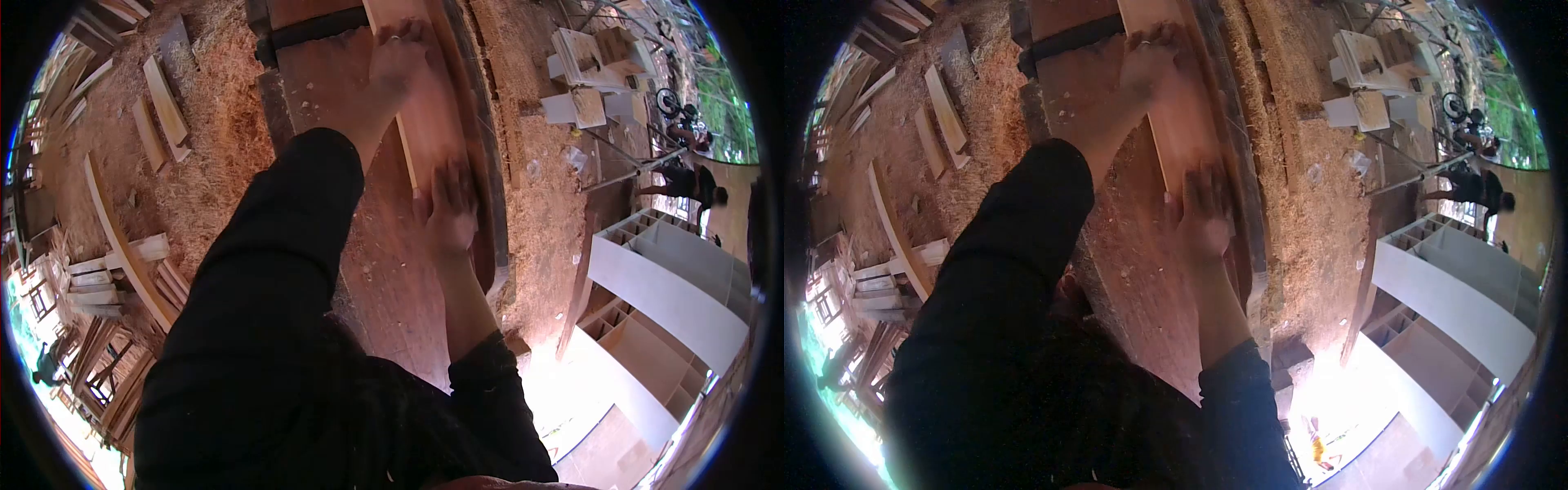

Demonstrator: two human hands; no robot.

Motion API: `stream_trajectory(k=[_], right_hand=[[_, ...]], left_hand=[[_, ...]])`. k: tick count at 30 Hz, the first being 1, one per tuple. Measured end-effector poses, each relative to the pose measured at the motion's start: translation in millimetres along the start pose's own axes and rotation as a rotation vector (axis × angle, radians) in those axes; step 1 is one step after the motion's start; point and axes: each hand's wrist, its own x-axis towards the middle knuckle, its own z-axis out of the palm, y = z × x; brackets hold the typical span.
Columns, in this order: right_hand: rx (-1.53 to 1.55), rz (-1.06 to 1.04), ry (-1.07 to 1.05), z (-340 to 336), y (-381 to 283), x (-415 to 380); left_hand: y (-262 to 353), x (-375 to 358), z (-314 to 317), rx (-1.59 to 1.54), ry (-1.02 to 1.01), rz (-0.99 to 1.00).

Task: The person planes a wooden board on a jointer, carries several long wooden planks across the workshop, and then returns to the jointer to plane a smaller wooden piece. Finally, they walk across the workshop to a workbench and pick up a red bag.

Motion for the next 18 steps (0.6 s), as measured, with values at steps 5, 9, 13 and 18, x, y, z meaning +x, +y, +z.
stream_trajectory(k=[5, 9, 13, 18], right_hand=[[0.002, -0.011, 0.005, 6.6, 0.7, 16.0], [0.014, -0.014, -0.006, 9.2, 0.6, 27.7], [0.052, -0.004, 0.005, 11.3, -1.7, 38.9], [0.069, -0.030, 0.029, 18.3, 1.0, 55.0]], left_hand=[[-5.3, 12.4, -11.6, -0.066, 0.018, -0.018], [-20.9, 26.4, 18.8, -0.023, 0.386, 0.100], [-22.8, 33.6, -2.8, -0.046, 0.235, 0.085], [-32.4, 47.2, -8.0, -0.119, 0.135, 0.079]])
